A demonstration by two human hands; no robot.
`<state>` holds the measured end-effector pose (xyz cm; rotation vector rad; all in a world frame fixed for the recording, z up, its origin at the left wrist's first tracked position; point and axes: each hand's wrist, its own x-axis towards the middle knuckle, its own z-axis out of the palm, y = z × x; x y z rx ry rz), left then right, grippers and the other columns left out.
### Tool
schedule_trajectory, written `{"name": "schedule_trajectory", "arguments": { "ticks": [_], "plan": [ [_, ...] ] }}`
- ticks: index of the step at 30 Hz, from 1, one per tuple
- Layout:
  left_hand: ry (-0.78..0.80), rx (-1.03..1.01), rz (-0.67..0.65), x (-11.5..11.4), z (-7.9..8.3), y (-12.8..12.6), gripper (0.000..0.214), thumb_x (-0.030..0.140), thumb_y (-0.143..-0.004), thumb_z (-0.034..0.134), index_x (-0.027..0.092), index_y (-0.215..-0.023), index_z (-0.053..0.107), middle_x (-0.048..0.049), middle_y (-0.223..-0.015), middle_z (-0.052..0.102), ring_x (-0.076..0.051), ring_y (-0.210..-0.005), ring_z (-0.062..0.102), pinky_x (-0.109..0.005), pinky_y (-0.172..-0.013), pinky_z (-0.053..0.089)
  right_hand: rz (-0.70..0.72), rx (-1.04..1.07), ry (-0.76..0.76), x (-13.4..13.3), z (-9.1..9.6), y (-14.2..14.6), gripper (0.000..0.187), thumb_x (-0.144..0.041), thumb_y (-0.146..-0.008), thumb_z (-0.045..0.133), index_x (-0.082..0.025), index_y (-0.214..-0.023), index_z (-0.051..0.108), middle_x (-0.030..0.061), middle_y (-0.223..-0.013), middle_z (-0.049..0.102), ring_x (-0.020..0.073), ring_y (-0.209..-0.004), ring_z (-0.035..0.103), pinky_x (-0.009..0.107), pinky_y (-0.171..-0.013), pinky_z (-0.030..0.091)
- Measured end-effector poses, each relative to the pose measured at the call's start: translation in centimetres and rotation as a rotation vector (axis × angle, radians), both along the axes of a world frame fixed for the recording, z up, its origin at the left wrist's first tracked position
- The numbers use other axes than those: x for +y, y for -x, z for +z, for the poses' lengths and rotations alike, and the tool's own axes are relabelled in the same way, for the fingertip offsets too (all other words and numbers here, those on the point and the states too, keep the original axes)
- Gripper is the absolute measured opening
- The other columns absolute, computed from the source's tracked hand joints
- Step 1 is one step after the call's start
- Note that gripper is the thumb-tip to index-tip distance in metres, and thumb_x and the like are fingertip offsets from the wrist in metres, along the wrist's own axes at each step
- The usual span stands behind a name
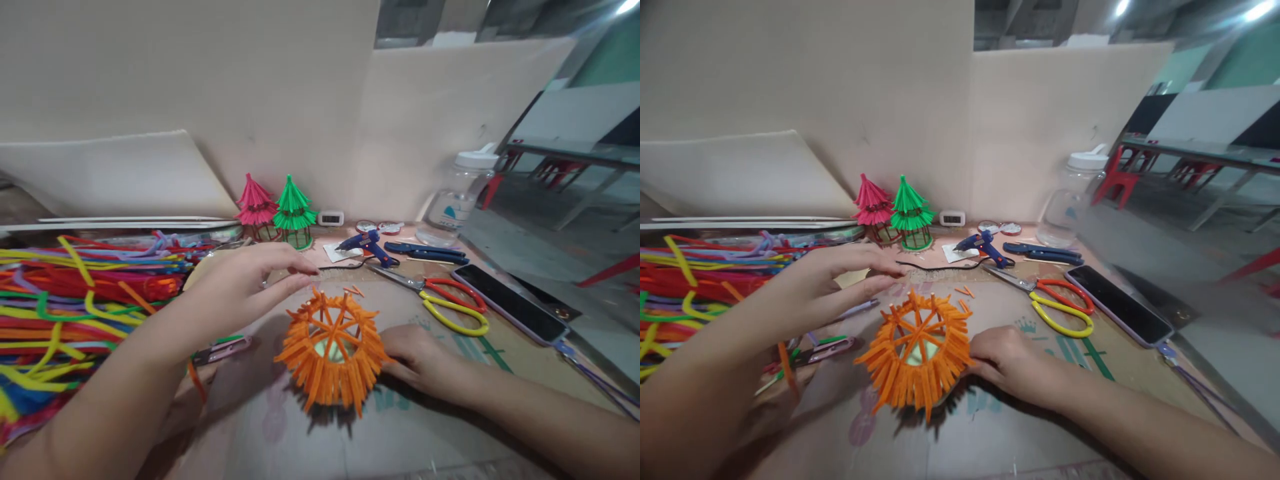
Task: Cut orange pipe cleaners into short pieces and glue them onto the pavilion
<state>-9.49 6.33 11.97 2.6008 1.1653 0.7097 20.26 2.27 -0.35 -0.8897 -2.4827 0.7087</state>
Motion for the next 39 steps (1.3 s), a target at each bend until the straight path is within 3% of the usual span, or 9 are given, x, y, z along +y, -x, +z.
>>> {"name": "schedule_trajectory", "arguments": {
  "ticks": [6,8,12,17,22,26,33,36,39],
  "plan": [
    [0.027,0.037,0.048,1.5,-1.0,0.5,0.032,0.047,-0.098,0.054,0.03,-0.116,0.074,-0.0008,-0.117,0.075,-0.023,-0.109,0.068,-0.036,-0.101,0.051,-0.412,0.072,0.015,2.7,0.7,-2.0,0.025,-0.028,-0.097,0.052,-0.017,-0.091,0.073,0.0083,-0.09,0.077,0.02,-0.082,0.07,0.028,-0.074,0.05],
    [0.04,0.064,0.058,2.1,-1.5,0.7,0.035,0.049,-0.098,0.054,0.029,-0.118,0.073,-0.001,-0.119,0.075,-0.024,-0.11,0.068,-0.037,-0.101,0.05,-0.509,0.074,0.021,4.4,1.0,-1.9,0.024,-0.028,-0.095,0.054,-0.016,-0.105,0.073,0.0091,-0.096,0.077,0.0218,-0.085,0.07,0.031,-0.076,0.051],
    [0.021,0.089,0.092,2.8,-2.2,1.2,0.035,0.053,-0.097,0.055,0.031,-0.116,0.073,0.0002,-0.12,0.075,-0.024,-0.11,0.068,-0.036,-0.097,0.051,-0.464,-0.061,0.005,7.5,1.4,-0.4,0.029,-0.025,-0.093,0.06,-0.014,-0.117,0.073,0.0121,-0.104,0.076,0.0243,-0.093,0.068,0.035,-0.084,0.05],
    [-0.012,0.129,0.106,3.0,-2.4,1.6,0.034,0.054,-0.096,0.055,0.033,-0.116,0.074,-0.0002,-0.12,0.075,-0.024,-0.108,0.069,-0.035,-0.097,0.051,-0.396,-0.133,-0.02,9.3,1.0,2.3,0.022,-0.025,-0.094,0.063,-0.014,-0.109,0.074,0.0116,-0.105,0.075,0.0227,-0.092,0.067,0.031,-0.081,0.046],
    [-0.028,0.159,0.107,2.9,-2.2,1.4,0.032,0.051,-0.095,0.057,0.033,-0.113,0.077,-0.0013,-0.114,0.077,-0.024,-0.103,0.071,-0.033,-0.091,0.053,-0.338,-0.218,-0.127,8.7,0.6,2.8,0.018,-0.009,-0.091,0.056,-0.013,-0.095,0.073,0.0118,-0.1,0.072,0.0209,-0.093,0.063,0.029,-0.083,0.042],
    [-0.031,0.175,0.07,2.5,-1.8,0.9,0.033,0.05,-0.097,0.054,0.03,-0.112,0.076,-0.0015,-0.119,0.076,-0.024,-0.106,0.071,-0.032,-0.088,0.053,-0.331,-0.23,-0.174,7.7,0.6,2.6,0.02,-0.011,-0.092,0.053,-0.01,-0.098,0.072,0.0139,-0.1,0.071,0.0219,-0.093,0.061,0.031,-0.084,0.042],
    [-0.023,0.166,0.058,2.2,-1.5,0.7,0.03,0.045,-0.098,0.054,0.029,-0.112,0.075,-0.0015,-0.117,0.076,-0.024,-0.106,0.07,-0.031,-0.088,0.053,-0.449,-0.184,-0.049,8.6,-0.3,1.9,0.014,-0.01,-0.085,0.06,-0.013,-0.093,0.072,0.01,-0.089,0.074,0.0203,-0.082,0.063,0.029,-0.071,0.037],
    [-0.021,0.187,0.068,2.2,-1.6,1.0,0.031,0.046,-0.098,0.053,0.03,-0.115,0.074,-0.0014,-0.12,0.075,-0.025,-0.109,0.069,-0.032,-0.088,0.052,-0.497,-0.227,-0.099,8.2,-0.4,1.6,0.009,-0.017,-0.088,0.062,-0.013,-0.088,0.071,0.011,-0.086,0.073,0.022,-0.081,0.063,0.031,-0.07,0.037],
    [-0.026,0.181,0.062,2.1,-1.6,1.0,0.033,0.048,-0.099,0.051,0.029,-0.114,0.074,-0.0024,-0.119,0.075,-0.024,-0.109,0.069,-0.033,-0.088,0.052,-0.476,-0.308,-0.162,7.4,0.0,1.6,0.013,-0.011,-0.088,0.057,-0.013,-0.084,0.069,0.0132,-0.088,0.073,0.023,-0.083,0.064,0.032,-0.073,0.038]
  ]
}}
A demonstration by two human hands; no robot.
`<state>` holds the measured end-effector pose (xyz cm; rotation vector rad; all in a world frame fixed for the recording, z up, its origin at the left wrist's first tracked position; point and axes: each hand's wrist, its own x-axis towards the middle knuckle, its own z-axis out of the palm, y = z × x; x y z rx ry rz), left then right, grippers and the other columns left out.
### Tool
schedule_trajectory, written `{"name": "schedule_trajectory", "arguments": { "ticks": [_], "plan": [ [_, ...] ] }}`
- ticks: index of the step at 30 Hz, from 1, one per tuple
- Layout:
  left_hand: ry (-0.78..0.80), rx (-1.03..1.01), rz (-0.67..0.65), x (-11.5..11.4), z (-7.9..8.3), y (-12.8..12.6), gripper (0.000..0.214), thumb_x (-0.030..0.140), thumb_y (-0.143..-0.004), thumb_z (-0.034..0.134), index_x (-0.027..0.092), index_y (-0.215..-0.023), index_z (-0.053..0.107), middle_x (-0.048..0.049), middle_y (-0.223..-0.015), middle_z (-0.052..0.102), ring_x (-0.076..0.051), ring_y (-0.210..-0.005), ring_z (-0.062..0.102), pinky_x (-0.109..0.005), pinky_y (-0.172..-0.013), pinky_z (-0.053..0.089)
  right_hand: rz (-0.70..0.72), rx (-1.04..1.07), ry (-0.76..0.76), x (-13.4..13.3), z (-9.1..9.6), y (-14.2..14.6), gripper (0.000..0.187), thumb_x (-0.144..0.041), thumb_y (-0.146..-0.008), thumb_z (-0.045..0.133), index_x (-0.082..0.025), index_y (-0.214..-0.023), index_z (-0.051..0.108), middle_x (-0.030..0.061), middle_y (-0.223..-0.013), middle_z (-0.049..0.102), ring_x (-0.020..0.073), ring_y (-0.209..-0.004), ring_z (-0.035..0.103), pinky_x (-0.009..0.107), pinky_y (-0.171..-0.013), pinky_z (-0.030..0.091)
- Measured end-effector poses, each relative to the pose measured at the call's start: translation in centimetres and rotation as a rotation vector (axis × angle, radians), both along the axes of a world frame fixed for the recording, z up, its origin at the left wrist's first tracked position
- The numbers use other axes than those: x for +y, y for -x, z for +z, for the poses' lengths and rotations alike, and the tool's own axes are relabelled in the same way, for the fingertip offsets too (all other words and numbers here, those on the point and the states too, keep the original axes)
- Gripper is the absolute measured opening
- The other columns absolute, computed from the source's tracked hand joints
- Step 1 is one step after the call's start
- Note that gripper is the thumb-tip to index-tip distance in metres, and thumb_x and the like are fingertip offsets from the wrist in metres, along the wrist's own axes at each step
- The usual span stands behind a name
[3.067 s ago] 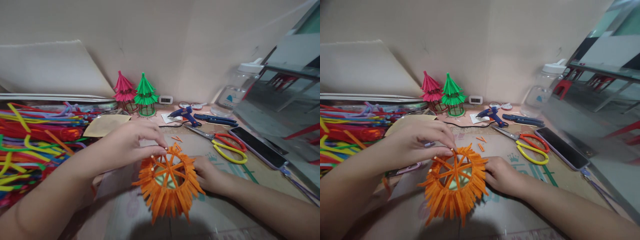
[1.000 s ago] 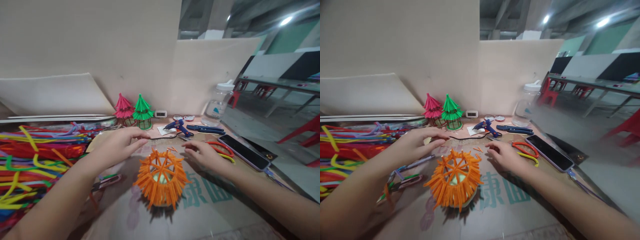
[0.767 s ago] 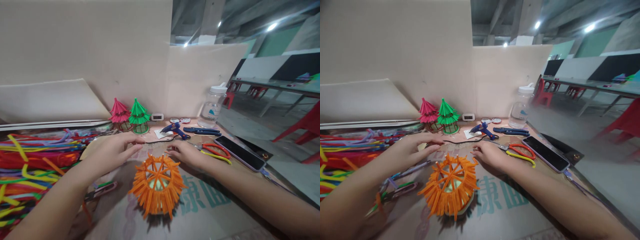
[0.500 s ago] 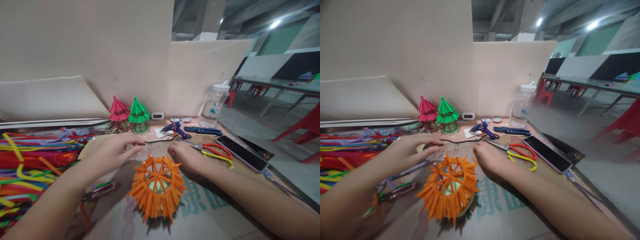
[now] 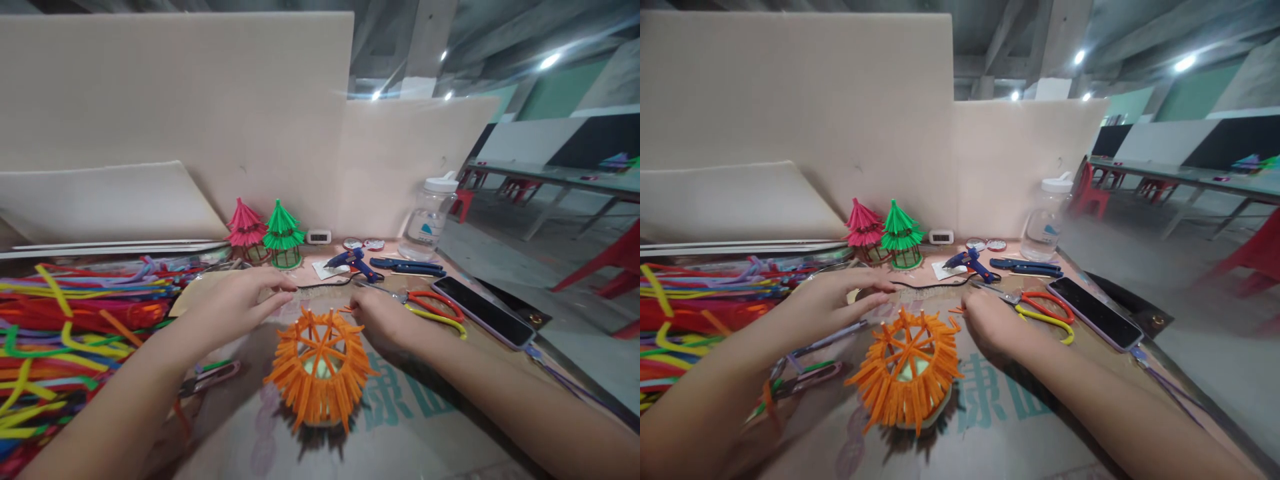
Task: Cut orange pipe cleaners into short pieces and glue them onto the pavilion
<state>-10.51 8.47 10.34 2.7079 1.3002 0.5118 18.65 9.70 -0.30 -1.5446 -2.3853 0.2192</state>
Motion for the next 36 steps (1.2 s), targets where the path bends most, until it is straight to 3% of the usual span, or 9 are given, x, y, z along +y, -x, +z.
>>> {"name": "schedule_trajectory", "arguments": {
  "ticks": [7,10,14,18,24,28,31,34,36],
  "plan": [
    [-0.026,-0.115,-0.017,-1.0,0.9,-0.7,0.033,0.047,-0.099,0.054,0.026,-0.116,0.073,-0.0034,-0.116,0.075,-0.023,-0.107,0.068,-0.036,-0.094,0.051,-0.044,0.055,0.054,0.1,1.8,-0.1,0.012,-0.012,-0.089,0.054,-0.014,-0.087,0.066,0.0116,-0.087,0.072,0.0199,-0.079,0.064,0.029,-0.07,0.042],
    [-0.076,-0.217,-0.024,-2.2,1.6,-1.5,0.03,0.042,-0.1,0.054,0.025,-0.114,0.074,-0.004,-0.112,0.076,-0.022,-0.103,0.069,-0.034,-0.09,0.053,-0.032,0.366,0.041,-0.4,3.9,-0.2,0.006,-0.014,-0.088,0.057,-0.018,-0.091,0.061,0.005,-0.081,0.071,0.0168,-0.073,0.065,0.028,-0.068,0.047],
    [-0.122,-0.363,-0.084,-4.1,2.3,-2.9,0.024,0.035,-0.098,0.058,0.024,-0.109,0.076,-0.0031,-0.105,0.078,-0.019,-0.096,0.071,-0.031,-0.086,0.056,0.204,0.809,0.036,-3.8,7.9,1.0,0.009,-0.027,-0.095,0.057,-0.02,-0.101,0.059,0.0032,-0.086,0.073,0.0141,-0.07,0.067,0.026,-0.063,0.053],
    [-0.104,-0.514,-0.112,-5.6,2.7,-4.1,0.015,0.031,-0.092,0.069,0.028,-0.103,0.079,-0.0014,-0.107,0.079,-0.021,-0.101,0.073,-0.034,-0.092,0.058,0.326,0.774,-0.098,-6.9,10.3,3.0,0.007,-0.025,-0.096,0.061,-0.022,-0.1,0.066,0.0022,-0.088,0.073,0.0133,-0.078,0.069,0.024,-0.07,0.055],
    [0.113,-0.762,-0.076,-6.3,3.1,-4.2,0.007,0.032,-0.087,0.074,0.026,-0.09,0.078,-0.0006,-0.095,0.08,-0.02,-0.091,0.075,-0.031,-0.082,0.062,0.395,0.801,-0.151,-7.2,11.0,4.7,0.006,-0.029,-0.095,0.066,-0.023,-0.094,0.066,0.0007,-0.085,0.07,0.0128,-0.075,0.066,0.022,-0.066,0.054],
    [0.131,-0.849,0.028,-6.3,3.5,-3.8,0.015,0.04,-0.088,0.073,0.025,-0.087,0.075,-0.0021,-0.093,0.08,-0.021,-0.088,0.075,-0.032,-0.078,0.063,0.249,0.815,-0.219,-5.1,12.2,2.6,0.02,-0.041,-0.096,0.061,-0.022,-0.091,0.064,0.002,-0.076,0.069,0.015,-0.067,0.065,0.026,-0.061,0.051],
    [0.164,-0.934,0.1,-6.2,3.8,-3.4,0.017,0.043,-0.088,0.072,0.026,-0.088,0.071,-0.0015,-0.088,0.079,-0.021,-0.081,0.075,-0.029,-0.064,0.062,-0.024,0.527,-0.286,-1.2,11.9,-1.0,0.022,-0.038,-0.095,0.058,-0.021,-0.082,0.064,0.0035,-0.073,0.069,0.0169,-0.068,0.063,0.028,-0.064,0.047],
    [0.172,-0.954,0.114,-5.8,3.7,-3.2,0.017,0.042,-0.088,0.072,0.026,-0.089,0.07,-0.0003,-0.084,0.077,-0.019,-0.076,0.074,-0.027,-0.058,0.06,-0.212,0.251,-0.188,3.4,9.0,-4.2,0.022,-0.036,-0.094,0.059,-0.017,-0.091,0.069,0.0072,-0.081,0.074,0.0205,-0.073,0.066,0.031,-0.068,0.047],
    [0.17,-0.937,0.113,-5.4,3.4,-3.2,0.018,0.043,-0.087,0.073,0.026,-0.09,0.069,0.0007,-0.081,0.076,-0.018,-0.073,0.072,-0.026,-0.058,0.058,-0.225,0.258,-0.128,5.9,6.1,-5.2,0.03,-0.037,-0.092,0.063,-0.013,-0.109,0.07,0.0141,-0.104,0.076,0.024,-0.09,0.069,0.034,-0.079,0.051]
  ]
}}
